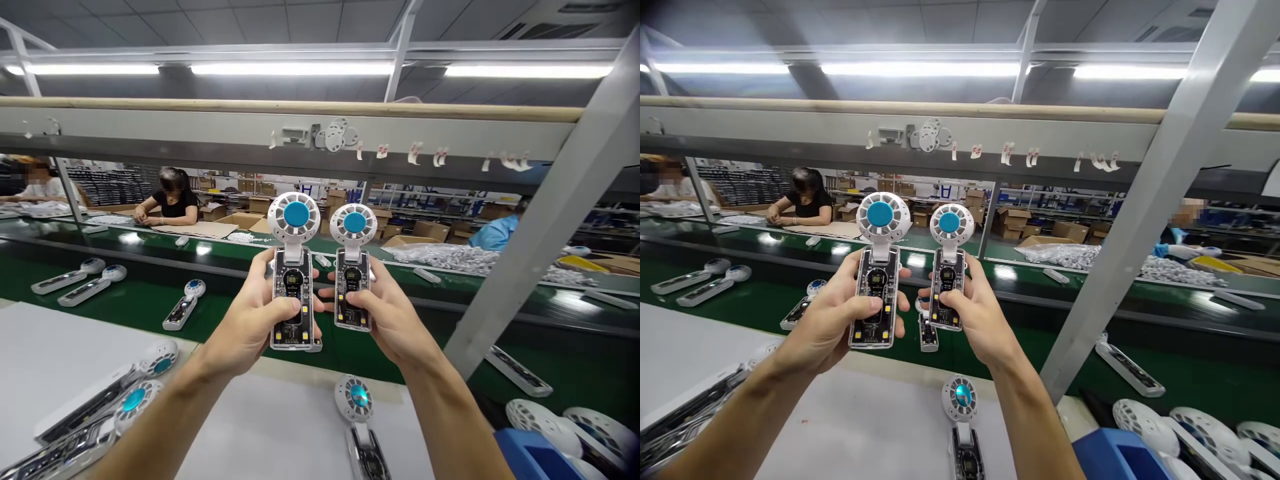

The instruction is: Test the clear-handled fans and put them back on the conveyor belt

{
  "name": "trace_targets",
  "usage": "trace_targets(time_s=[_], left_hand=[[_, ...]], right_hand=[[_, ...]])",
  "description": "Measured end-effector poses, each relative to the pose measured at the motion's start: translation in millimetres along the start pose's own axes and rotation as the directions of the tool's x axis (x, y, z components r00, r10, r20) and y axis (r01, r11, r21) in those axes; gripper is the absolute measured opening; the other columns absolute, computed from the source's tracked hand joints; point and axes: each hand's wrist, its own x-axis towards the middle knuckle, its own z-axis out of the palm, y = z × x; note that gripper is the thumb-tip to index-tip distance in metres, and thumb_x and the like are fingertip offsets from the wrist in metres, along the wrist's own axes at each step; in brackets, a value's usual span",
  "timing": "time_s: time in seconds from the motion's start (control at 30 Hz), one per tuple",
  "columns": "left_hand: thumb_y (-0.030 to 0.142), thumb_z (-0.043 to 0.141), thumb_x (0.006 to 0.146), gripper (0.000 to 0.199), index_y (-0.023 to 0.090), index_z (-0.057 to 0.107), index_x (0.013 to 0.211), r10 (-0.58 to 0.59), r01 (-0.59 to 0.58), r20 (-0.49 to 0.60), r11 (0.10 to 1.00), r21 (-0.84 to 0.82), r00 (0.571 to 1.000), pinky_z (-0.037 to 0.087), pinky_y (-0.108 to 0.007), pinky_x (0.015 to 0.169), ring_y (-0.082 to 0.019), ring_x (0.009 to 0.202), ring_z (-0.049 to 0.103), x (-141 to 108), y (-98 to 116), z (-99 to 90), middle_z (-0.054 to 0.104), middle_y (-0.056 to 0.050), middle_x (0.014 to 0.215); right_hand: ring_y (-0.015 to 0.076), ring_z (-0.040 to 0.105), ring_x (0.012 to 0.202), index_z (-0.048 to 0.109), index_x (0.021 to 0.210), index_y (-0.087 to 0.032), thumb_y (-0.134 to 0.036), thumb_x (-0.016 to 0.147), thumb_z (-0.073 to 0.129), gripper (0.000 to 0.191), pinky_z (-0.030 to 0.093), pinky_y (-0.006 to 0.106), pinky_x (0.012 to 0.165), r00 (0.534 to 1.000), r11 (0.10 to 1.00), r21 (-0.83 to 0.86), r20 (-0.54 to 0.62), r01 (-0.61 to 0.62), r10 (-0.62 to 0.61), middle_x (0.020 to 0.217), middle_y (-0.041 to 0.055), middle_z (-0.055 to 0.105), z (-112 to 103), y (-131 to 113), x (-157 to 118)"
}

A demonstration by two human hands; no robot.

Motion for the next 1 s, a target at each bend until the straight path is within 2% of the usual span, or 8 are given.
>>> trace_targets(time_s=[0.1,0.3,0.43,0.53,0.67,0.77,1.0], left_hand=[[0.018,0.069,0.082,0.074,0.025,0.022,0.139,0.052,-0.051,-0.015,0.998,0.028,0.999,0.06,-0.033,0.062,-0.02,0.069,0.072,4,-4,-4.5,0.07,-0.006,0.101],[0.017,0.071,0.079,0.076,0.026,0.028,0.14,0.068,-0.065,-0.065,0.997,0.047,0.996,0.061,-0.032,0.063,-0.017,0.071,0.071,12,-11,-10.1,0.062,-0.01,0.121],[0.018,0.07,0.079,0.073,0.025,0.031,0.14,0.072,-0.07,-0.059,0.997,0.039,0.996,0.062,-0.034,0.066,-0.021,0.081,0.072,14,-14,-11.8,0.062,-0.011,0.121],[0.018,0.07,0.079,0.074,0.025,0.031,0.141,0.082,-0.08,-0.061,0.996,0.038,0.995,0.062,-0.036,0.068,-0.023,0.087,0.072,14,-15,-12.0,0.062,-0.011,0.121],[0.019,0.071,0.079,0.076,0.025,0.028,0.142,0.092,-0.09,-0.048,0.995,0.034,0.995,0.062,-0.036,0.067,-0.021,0.078,0.072,14,-15,-12.3,0.064,-0.01,0.117],[0.019,0.071,0.08,0.076,0.025,0.027,0.142,0.098,-0.096,-0.034,0.995,0.041,0.995,0.062,-0.036,0.065,-0.019,0.071,0.071,14,-15,-12.7,0.064,-0.01,0.114],[0.019,0.071,0.079,0.076,0.024,0.028,0.142,0.091,-0.089,-0.045,0.995,0.045,0.995,0.061,-0.035,0.065,-0.018,0.072,0.071,13,-14,-11.1,0.062,-0.011,0.118]], right_hand=[[0.0276,0.075,0.093,0.029,0.146,-0.03,-0.02,0.077,0.069,0.081,0.064,0.049,0.082,1.0,1.0,0.018,0.014,-0.013,0.013,0.111,0.0044,0.07,1,0,-2],[0.023,0.075,0.087,0.033,0.143,-0.032,-0.015,0.082,0.064,0.071,0.064,0.039,0.075,0.993,0.998,0.043,0.102,0.047,-0.051,0.108,0.0018,0.071,9,1,-3],[0.0196,0.074,0.079,0.031,0.145,-0.033,-0.017,0.083,0.064,0.072,0.064,0.036,0.073,0.988,0.995,0.07,0.134,0.065,-0.074,0.109,0.0011,0.071,16,2,-4],[0.0214,0.073,0.085,0.031,0.147,-0.036,-0.02,0.082,0.066,0.076,0.063,0.038,0.075,0.99,0.996,0.057,0.123,0.068,-0.075,0.116,0.0017,0.07,17,2,-5],[0.0238,0.072,0.096,0.03,0.149,-0.035,-0.022,0.08,0.068,0.08,0.062,0.038,0.077,0.992,0.997,0.035,0.1,0.069,-0.073,0.124,0.0036,0.068,17,4,-6],[0.0228,0.072,0.092,0.03,0.149,-0.036,-0.021,0.082,0.067,0.078,0.063,0.039,0.077,0.991,0.997,0.04,0.11,0.069,-0.074,0.124,0.0032,0.068,17,3,-6],[0.0209,0.071,0.088,0.026,0.152,-0.037,-0.022,0.081,0.067,0.084,0.063,0.037,0.075,0.994,0.997,0.046,0.084,0.06,-0.063,0.123,0.0029,0.067,18,4,-7]])
